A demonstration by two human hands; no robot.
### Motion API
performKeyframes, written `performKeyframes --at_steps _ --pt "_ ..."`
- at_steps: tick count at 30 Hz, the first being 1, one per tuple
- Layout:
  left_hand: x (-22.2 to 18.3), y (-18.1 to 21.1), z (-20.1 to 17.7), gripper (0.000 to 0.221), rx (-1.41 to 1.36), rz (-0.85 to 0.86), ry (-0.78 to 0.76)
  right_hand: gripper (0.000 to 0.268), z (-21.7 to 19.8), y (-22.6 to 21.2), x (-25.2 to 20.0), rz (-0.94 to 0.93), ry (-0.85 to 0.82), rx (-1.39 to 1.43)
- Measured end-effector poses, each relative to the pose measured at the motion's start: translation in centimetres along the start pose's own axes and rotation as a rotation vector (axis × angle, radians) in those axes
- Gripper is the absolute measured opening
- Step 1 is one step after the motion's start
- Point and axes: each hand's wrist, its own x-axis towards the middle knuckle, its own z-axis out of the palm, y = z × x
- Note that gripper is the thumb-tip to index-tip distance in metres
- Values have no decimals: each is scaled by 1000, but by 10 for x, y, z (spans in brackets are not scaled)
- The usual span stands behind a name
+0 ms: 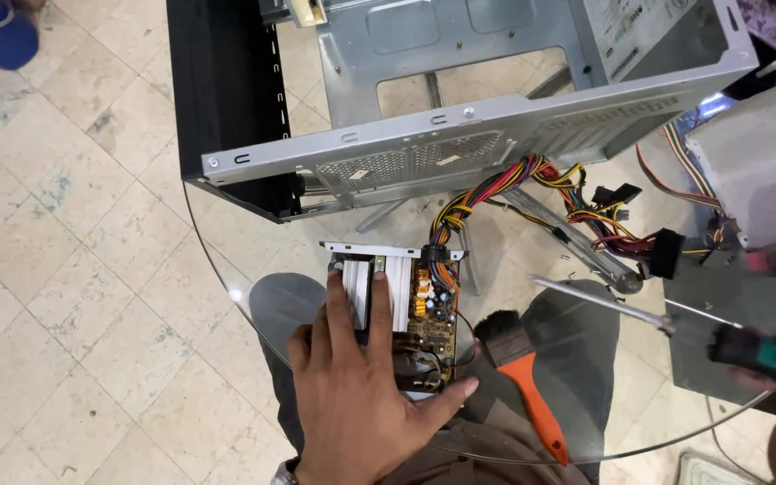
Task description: Assembling and cleaning a computer power supply unit using a screwdriver and a brush.
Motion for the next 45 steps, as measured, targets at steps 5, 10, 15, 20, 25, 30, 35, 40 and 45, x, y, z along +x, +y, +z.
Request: performKeyframes --at_steps 5,10,15,20,25,30,35,40,45 --pt "5 -16 -1 117 -46 99 -29 68 171 -177 -14 -30 -32 -217" --pt "17 -35 -2 115 -97 270 -9 54 179 -175 -27 -34 -33 -236" --pt "22 -34 -2 110 -88 234 -72 25 207 -186 -11 -755 -640 -854" --pt "35 -14 -1 123 115 110 -118 49 221 -144 -38 -559 -794 -1163" --pt "46 -12 4 135 65 176 -318 52 192 -126 -27 -596 -781 -1207" --pt "49 -18 5 140 22 246 -369 65 168 -119 -12 -636 -759 -1271" --pt "46 -20 5 141 -22 291 -363 69 154 -110 4 -664 -667 -1350" --pt "47 -24 6 139 -31 344 -334 73 153 -119 10 -712 -601 -1374" --pt "52 -29 0 132 -69 359 -411 46 142 -130 -15 -544 -355 -1235"
